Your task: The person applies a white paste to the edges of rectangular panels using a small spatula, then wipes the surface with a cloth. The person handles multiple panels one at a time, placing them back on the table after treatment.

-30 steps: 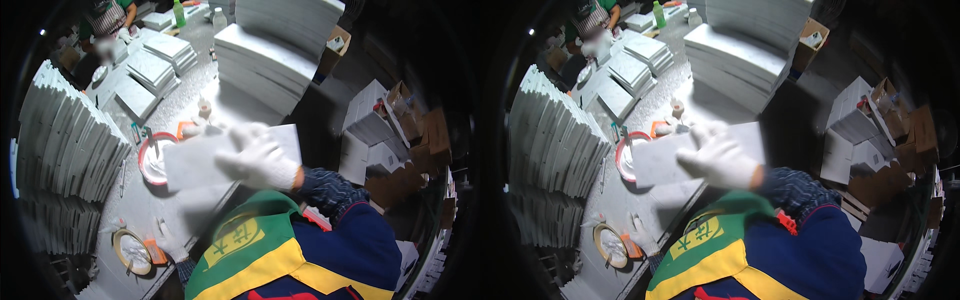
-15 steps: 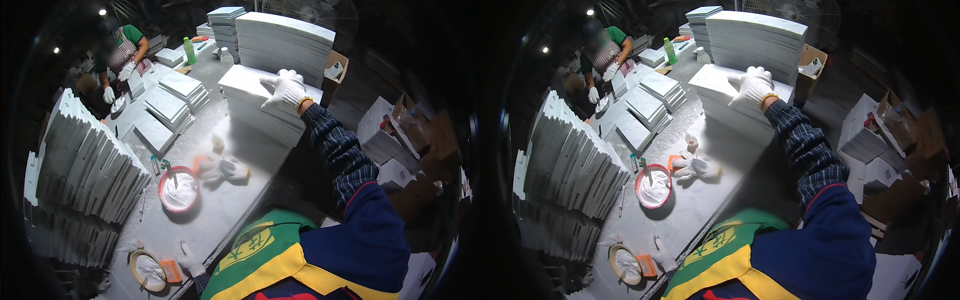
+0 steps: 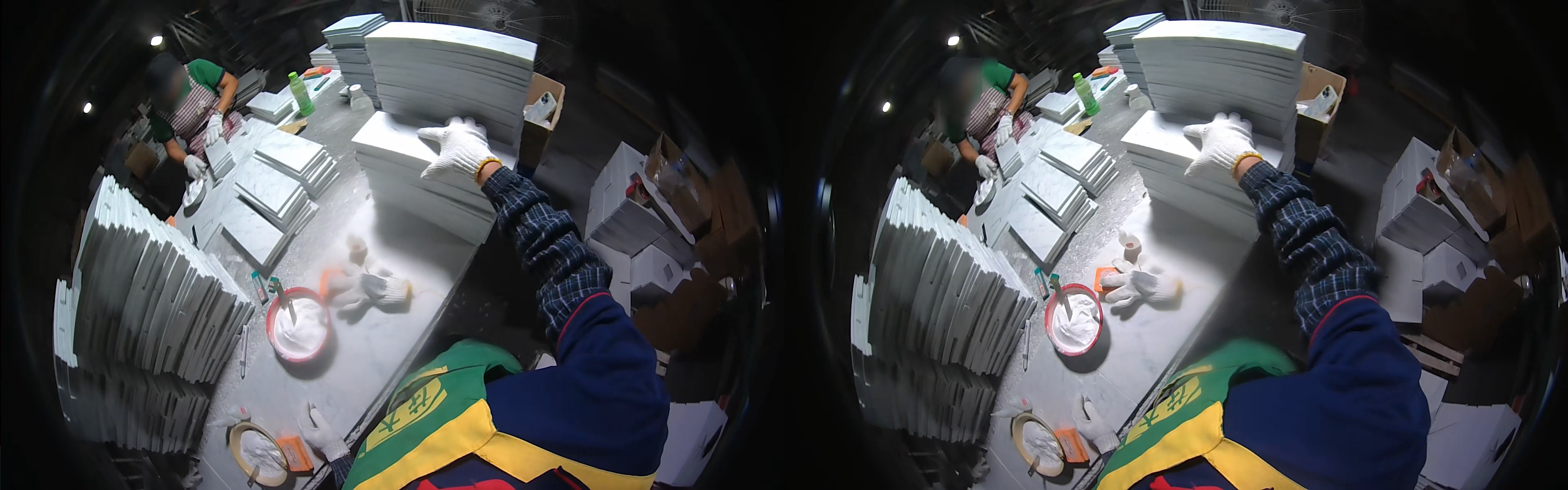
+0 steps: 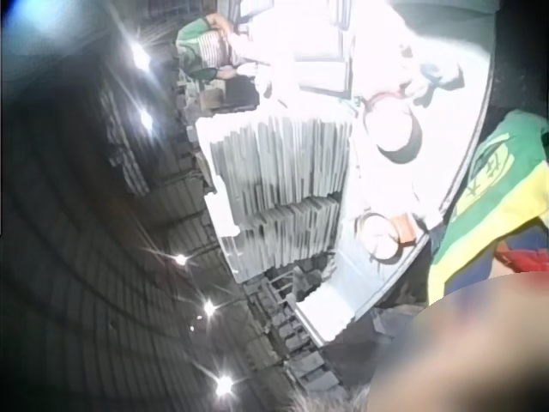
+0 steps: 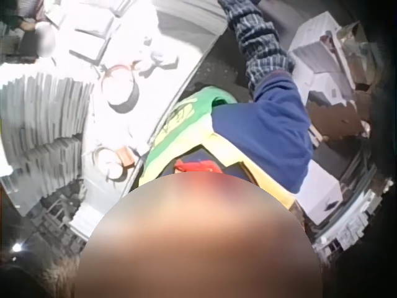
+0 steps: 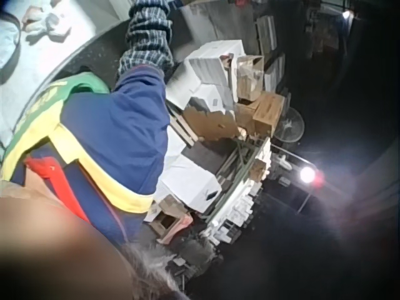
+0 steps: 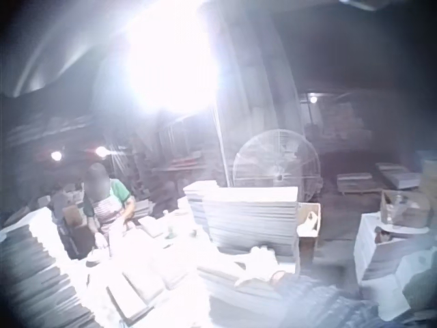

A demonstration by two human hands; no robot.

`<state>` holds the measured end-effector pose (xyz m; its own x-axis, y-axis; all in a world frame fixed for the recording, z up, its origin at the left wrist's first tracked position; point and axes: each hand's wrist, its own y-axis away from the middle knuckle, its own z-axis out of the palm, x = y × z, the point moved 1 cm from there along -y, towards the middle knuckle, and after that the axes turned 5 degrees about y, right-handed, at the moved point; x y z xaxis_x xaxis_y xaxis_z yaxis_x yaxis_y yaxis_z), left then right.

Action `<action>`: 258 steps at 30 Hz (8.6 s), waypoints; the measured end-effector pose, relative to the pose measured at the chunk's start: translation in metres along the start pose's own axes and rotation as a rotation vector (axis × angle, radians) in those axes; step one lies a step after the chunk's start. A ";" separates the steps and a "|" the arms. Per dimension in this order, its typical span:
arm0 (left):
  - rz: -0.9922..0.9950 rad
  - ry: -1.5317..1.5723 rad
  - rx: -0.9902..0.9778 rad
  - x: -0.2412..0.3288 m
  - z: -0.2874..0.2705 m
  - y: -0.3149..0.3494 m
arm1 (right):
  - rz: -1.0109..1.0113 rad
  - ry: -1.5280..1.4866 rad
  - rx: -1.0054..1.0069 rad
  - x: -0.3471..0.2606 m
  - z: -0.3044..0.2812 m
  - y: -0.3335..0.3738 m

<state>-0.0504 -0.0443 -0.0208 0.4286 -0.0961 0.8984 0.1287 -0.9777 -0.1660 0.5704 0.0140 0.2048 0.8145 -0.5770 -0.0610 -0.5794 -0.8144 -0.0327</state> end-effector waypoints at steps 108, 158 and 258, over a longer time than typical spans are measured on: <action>-0.310 0.953 -0.271 0.105 0.043 -0.007 | -1.005 -0.756 -0.036 -0.113 0.013 0.129; 0.217 -0.249 -0.464 0.095 -0.010 0.022 | -0.024 -1.185 -0.975 -0.131 0.175 0.255; 0.464 -0.454 -0.494 0.060 0.022 -0.018 | -0.341 -1.176 -0.733 -0.183 0.138 0.158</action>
<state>-0.0078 -0.0287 0.0271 0.6753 -0.5306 0.5123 -0.5151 -0.8364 -0.1872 0.3255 -0.0010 0.0735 0.1991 -0.2591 -0.9451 0.0782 -0.9571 0.2789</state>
